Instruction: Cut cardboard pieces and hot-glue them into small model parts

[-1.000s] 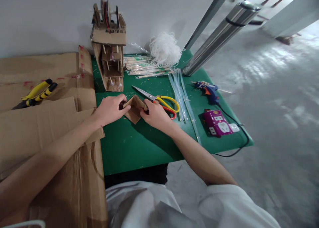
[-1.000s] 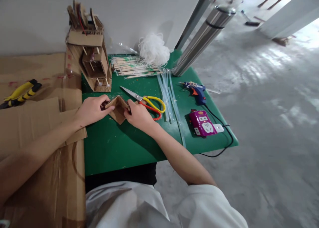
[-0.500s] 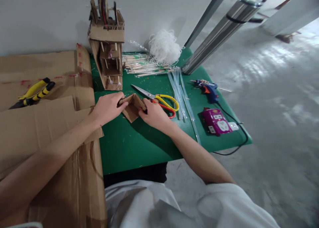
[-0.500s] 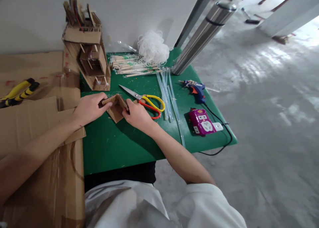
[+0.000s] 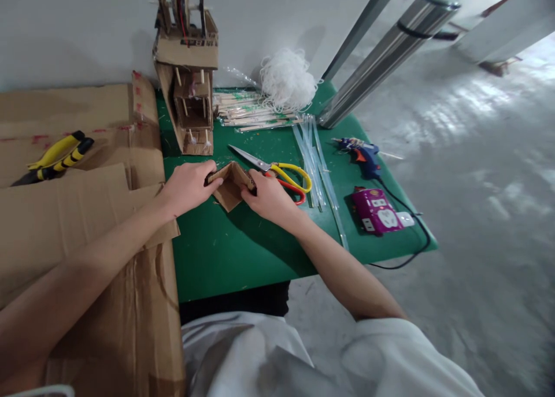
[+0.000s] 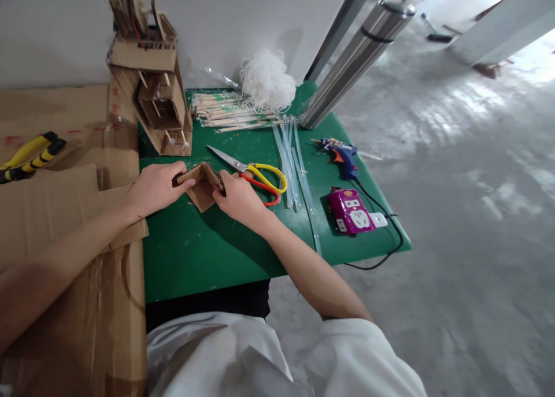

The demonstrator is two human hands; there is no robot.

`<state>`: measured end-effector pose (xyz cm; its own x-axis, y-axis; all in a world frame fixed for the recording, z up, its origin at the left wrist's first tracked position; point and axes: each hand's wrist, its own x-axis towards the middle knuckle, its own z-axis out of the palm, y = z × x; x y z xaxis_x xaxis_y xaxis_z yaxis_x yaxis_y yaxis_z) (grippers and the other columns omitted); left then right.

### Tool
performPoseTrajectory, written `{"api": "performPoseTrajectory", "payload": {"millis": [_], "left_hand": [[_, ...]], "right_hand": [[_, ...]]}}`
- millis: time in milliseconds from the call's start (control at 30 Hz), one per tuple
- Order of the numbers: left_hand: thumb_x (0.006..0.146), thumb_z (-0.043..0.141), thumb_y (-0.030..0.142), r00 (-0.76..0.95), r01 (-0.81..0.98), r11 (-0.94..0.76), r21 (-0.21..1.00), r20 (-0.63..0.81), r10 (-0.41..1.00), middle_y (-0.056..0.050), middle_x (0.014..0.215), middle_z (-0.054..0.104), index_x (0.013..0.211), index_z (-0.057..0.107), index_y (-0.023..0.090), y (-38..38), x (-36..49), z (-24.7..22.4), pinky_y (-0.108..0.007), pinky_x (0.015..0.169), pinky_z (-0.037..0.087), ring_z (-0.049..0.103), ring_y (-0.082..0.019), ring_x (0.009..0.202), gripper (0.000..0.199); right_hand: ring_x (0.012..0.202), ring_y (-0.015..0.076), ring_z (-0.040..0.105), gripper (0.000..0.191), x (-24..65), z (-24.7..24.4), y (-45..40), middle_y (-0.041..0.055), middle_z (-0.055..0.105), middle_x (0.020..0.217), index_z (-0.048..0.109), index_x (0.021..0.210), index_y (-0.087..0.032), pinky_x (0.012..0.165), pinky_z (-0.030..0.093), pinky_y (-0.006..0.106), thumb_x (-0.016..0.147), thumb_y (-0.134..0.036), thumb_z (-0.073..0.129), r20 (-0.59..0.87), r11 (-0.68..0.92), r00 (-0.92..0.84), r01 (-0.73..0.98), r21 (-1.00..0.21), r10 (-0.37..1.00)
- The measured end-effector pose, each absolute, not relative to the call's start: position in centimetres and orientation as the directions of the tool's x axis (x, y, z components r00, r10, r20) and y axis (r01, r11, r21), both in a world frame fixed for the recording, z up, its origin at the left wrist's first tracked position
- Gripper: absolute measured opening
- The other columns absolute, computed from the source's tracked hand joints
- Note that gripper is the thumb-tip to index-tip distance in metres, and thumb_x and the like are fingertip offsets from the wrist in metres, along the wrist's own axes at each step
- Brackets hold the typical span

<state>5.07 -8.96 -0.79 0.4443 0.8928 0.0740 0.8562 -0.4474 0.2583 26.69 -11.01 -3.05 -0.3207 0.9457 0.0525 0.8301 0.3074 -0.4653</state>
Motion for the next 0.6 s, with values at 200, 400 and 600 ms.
{"api": "performPoseTrajectory", "payload": {"millis": [200, 400, 600], "left_hand": [[0.095, 0.056, 0.042, 0.445, 0.864, -0.445, 0.235, 0.059, 0.894, -0.004, 0.079, 0.068, 0.085, 0.056, 0.023, -9.00, 5.15, -0.60, -0.033, 0.058, 0.030, 0.064, -0.023, 0.074, 0.021], [0.094, 0.056, 0.040, 0.440, 0.867, -0.432, 0.249, 0.026, 0.898, -0.005, 0.081, 0.070, 0.086, 0.058, 0.022, -9.03, 5.25, -0.36, -0.033, 0.059, 0.032, 0.066, -0.024, 0.077, 0.020], [0.094, 0.056, 0.040, 0.447, 0.853, -0.438, 0.283, 0.035, 0.894, -0.005, 0.081, 0.069, 0.087, 0.059, 0.022, -8.90, 5.11, -0.73, -0.032, 0.060, 0.032, 0.064, -0.024, 0.076, 0.019]], "right_hand": [[0.067, 0.0194, 0.042, 0.008, 26.62, -2.73, -11.11, 0.0035, 0.052, 0.069, 0.045, 0.081, -0.022, 0.064, 0.030, 0.030, 0.088, -0.023, 0.049, 0.054, 0.305, -0.320, 0.820, -0.484, 0.946], [0.069, 0.0199, 0.044, 0.009, 26.63, -2.94, -11.13, 0.0032, 0.051, 0.069, 0.043, 0.080, -0.023, 0.064, 0.031, 0.030, 0.087, -0.023, 0.050, 0.064, 0.307, -0.317, 0.816, -0.489, 0.946], [0.070, 0.0210, 0.045, 0.008, 26.53, -3.09, -11.13, 0.0032, 0.051, 0.067, 0.044, 0.081, -0.023, 0.065, 0.031, 0.031, 0.088, -0.023, 0.049, 0.073, 0.319, -0.323, 0.827, -0.464, 0.944]]}}
